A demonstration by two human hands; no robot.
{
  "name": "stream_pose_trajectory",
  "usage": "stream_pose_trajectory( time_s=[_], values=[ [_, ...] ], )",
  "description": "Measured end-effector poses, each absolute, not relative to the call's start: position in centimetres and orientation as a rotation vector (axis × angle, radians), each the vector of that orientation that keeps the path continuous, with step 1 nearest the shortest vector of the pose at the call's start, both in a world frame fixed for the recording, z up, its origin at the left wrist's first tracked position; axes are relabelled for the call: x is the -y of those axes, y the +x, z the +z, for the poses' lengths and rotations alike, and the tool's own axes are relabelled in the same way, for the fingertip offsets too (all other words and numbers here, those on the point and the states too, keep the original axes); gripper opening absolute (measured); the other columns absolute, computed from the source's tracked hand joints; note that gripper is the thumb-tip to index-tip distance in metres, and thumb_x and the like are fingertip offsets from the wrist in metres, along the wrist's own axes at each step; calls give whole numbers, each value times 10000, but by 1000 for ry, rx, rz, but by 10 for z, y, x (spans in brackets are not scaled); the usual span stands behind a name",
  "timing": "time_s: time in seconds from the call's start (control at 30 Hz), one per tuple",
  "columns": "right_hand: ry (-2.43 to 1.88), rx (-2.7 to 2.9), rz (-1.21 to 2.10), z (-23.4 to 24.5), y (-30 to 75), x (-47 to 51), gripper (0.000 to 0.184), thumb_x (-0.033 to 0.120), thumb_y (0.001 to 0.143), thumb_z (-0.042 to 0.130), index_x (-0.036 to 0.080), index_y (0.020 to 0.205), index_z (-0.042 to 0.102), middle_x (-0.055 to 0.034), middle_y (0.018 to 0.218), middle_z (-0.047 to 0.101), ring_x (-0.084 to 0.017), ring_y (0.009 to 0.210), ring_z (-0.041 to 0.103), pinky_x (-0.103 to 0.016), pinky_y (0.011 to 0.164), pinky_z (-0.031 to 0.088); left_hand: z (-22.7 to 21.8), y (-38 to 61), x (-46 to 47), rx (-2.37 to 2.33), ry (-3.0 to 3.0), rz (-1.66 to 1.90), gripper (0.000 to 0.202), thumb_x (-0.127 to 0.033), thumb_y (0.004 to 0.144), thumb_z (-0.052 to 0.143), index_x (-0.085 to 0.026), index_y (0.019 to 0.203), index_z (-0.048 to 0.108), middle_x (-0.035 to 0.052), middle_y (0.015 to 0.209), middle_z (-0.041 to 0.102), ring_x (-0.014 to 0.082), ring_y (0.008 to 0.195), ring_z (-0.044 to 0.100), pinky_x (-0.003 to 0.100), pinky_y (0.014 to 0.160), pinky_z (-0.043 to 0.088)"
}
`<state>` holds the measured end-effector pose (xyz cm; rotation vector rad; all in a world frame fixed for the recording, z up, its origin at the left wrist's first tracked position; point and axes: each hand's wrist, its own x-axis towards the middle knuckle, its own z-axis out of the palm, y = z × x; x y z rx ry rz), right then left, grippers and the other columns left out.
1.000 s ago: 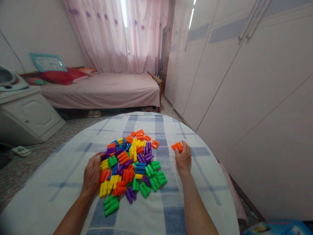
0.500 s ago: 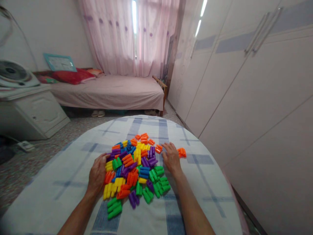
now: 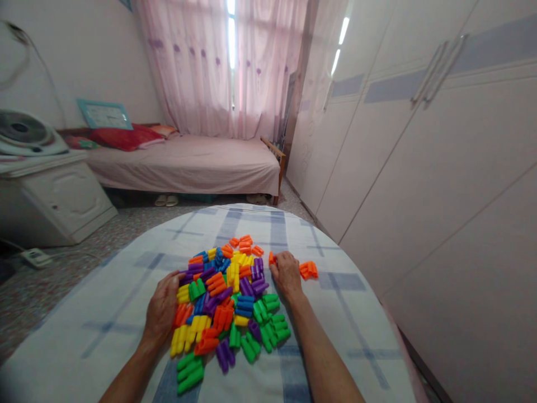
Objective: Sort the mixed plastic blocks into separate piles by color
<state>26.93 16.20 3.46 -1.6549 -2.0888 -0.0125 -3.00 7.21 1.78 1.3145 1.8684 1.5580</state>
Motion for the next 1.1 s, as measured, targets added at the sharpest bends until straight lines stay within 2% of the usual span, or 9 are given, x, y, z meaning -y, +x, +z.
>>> stream_pose_trajectory(
  time_s=[0.17, 0.33, 0.47, 0.7, 0.87, 1.0, 1.1],
  values=[
    [-1643, 1852, -8, 30, 280, -165, 207, 230, 875, 416, 169, 874, 613, -60, 890, 640, -178, 865, 541, -275, 794, 351, 14, -33, -74, -1844, 1326, 1574, 473, -507, 869, 328, -158, 1039, 597, 93, 1184, 564, 229, 1137, 507, 403, 1061, 354],
    [-1755, 1687, -133, 35, 300, -169, 209, 241, 868, 419, 171, 855, 615, -57, 877, 655, -188, 847, 544, -293, 775, 334, 15, -32, -74, -1864, 1323, 1550, 493, -527, 864, 321, -164, 1036, 607, 93, 1185, 566, 231, 1143, 506, 406, 1061, 356],
    [-1949, 1653, -184, 40, 309, -166, 237, 244, 887, 403, 182, 910, 630, -57, 888, 669, -197, 859, 545, -308, 747, 304, 16, -32, -74, -1905, 1320, 1528, 506, -540, 854, 320, -169, 1042, 609, 89, 1190, 570, 236, 1150, 507, 411, 1058, 361],
    [-2065, 1480, -337, 35, 317, -164, 311, 192, 863, 424, 195, 1109, 614, -87, 1052, 650, -237, 1013, 507, -353, 826, 294, 12, -36, -76, -1891, 1360, 1523, 504, -538, 846, 336, -159, 1039, 606, 96, 1192, 570, 237, 1157, 505, 411, 1077, 342],
    [-1911, 1534, -306, 26, 318, -162, 312, 188, 855, 419, 224, 1087, 624, -50, 1142, 636, -220, 1182, 430, -368, 955, 259, 12, -35, -75, -1905, 1353, 1535, 483, -524, 850, 341, -163, 1027, 610, 93, 1185, 576, 237, 1154, 510, 405, 1068, 352],
    [-1896, 1635, -223, 23, 314, -160, 290, 203, 866, 399, 212, 1006, 653, -48, 1079, 666, -245, 1210, 408, -410, 995, 234, 13, -33, -74, -1889, 1351, 1541, 478, -518, 855, 343, -162, 1034, 607, 97, 1184, 574, 235, 1150, 511, 402, 1056, 361],
    [-1828, 1635, -238, 28, 308, -160, 299, 220, 863, 397, 201, 1038, 640, -62, 1142, 638, -258, 1235, 387, -430, 1008, 246, 15, -32, -74, -1864, 1323, 1558, 460, -502, 865, 348, -164, 1044, 602, 93, 1186, 570, 228, 1144, 512, 395, 1053, 364]
  ],
)
